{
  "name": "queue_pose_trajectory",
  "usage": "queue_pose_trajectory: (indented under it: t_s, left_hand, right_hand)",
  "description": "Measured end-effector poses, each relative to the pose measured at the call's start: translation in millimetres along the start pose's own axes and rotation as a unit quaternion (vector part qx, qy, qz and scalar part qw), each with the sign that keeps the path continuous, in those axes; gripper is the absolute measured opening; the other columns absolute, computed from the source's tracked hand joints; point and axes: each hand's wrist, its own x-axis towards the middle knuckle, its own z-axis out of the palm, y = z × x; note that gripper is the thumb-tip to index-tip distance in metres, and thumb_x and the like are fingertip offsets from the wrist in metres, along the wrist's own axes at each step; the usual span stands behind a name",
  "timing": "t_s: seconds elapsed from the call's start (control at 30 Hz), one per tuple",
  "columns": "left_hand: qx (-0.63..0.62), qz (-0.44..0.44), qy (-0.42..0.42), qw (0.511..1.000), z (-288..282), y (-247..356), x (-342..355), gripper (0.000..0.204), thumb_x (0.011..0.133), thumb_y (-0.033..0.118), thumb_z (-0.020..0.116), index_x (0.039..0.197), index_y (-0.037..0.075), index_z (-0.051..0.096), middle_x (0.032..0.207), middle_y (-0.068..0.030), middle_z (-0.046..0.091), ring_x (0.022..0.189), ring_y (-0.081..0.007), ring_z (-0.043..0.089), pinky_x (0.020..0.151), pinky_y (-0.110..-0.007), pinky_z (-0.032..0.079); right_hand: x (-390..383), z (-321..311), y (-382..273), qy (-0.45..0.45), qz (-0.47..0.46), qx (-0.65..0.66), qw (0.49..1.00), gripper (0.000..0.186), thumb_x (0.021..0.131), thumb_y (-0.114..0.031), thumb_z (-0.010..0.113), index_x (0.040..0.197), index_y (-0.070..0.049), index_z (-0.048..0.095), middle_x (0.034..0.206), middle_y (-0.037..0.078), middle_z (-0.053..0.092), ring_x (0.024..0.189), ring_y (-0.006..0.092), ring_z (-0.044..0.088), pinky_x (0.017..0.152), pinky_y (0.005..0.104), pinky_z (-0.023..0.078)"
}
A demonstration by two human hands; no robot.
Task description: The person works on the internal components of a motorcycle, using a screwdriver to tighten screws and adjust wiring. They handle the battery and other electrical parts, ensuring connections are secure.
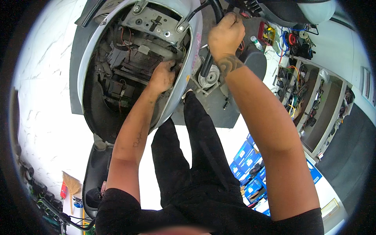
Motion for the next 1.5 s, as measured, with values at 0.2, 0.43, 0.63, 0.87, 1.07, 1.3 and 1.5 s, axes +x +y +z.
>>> queue_pose_trajectory:
  t_s: [0.2,0.43,0.63,0.87,1.07,1.3,1.5]
  left_hand:
    - [-0.097,-0.035,0.117,0.988,-8,46,-11,0.028,0.103,0.020,0.071,0.114,-0.005,0.075,0.101,-0.0178,0.079,0.090,-0.0204,0.071,0.088,-0.035,0.054]
    - [-0.170,-0.064,0.196,0.964,15,50,6,0.017,0.098,0.010,0.076,0.108,-0.004,0.078,0.094,-0.0110,0.079,0.085,-0.0167,0.070,0.081,-0.031,0.054]
    - [-0.166,-0.031,0.156,0.973,13,35,-13,0.024,0.100,0.016,0.073,0.115,-0.002,0.074,0.102,-0.0201,0.078,0.096,-0.0263,0.073,0.087,-0.035,0.055]
    - [-0.067,-0.148,0.087,0.983,-62,-41,-86,0.051,0.081,-0.011,0.058,0.131,-0.006,0.065,0.119,-0.0165,0.074,0.106,-0.0223,0.071,0.095,-0.033,0.055]
    - [0.136,-0.077,-0.076,0.985,-32,-62,-87,0.062,0.085,0.004,0.071,0.145,-0.001,0.057,0.141,-0.0287,0.063,0.131,-0.0410,0.061,0.113,-0.045,0.048]
    - [0.235,-0.088,-0.018,0.968,-16,-56,-79,0.053,0.089,0.007,0.068,0.140,0.001,0.059,0.147,-0.0269,0.059,0.129,-0.0434,0.062,0.110,-0.048,0.051]
    - [0.304,0.054,-0.010,0.951,-6,-60,-94,0.042,0.090,0.005,0.061,0.132,0.003,0.064,0.144,-0.0203,0.062,0.113,-0.0405,0.070,0.094,-0.048,0.059]
  right_hand:
    - [1,-1,-4,0.044,-0.118,-0.082,0.989,0.011,0.081,-0.003,0.061,0.087,0.003,0.056,0.087,0.029,0.065,0.081,0.0530,0.065,0.074,0.0570,0.053]
    - [2,5,17,0.053,-0.148,-0.086,0.984,0.009,0.082,-0.004,0.059,0.087,0.003,0.056,0.085,0.028,0.065,0.079,0.0517,0.063,0.073,0.0561,0.051]
    - [12,7,40,0.036,-0.145,-0.107,0.983,0.007,0.085,-0.003,0.056,0.088,0.002,0.059,0.086,0.025,0.067,0.079,0.0481,0.065,0.071,0.0543,0.051]
    - [10,5,21,0.058,-0.190,-0.101,0.975,0.015,0.081,-0.008,0.063,0.088,0.004,0.058,0.084,0.027,0.066,0.076,0.0516,0.064,0.073,0.0572,0.052]
    - [13,7,29,0.052,-0.153,-0.064,0.985,0.012,0.081,-0.006,0.060,0.088,0.004,0.058,0.085,0.028,0.067,0.079,0.0517,0.064,0.074,0.0571,0.052]
    - [15,7,31,0.048,-0.130,-0.064,0.988,0.009,0.082,-0.004,0.058,0.085,0.005,0.059,0.086,0.029,0.068,0.080,0.0517,0.065,0.076,0.0570,0.052]
    - [18,7,34,0.020,-0.137,-0.027,0.990,0.009,0.081,-0.002,0.057,0.086,0.005,0.060,0.088,0.030,0.068,0.081,0.0529,0.064,0.077,0.0580,0.052]
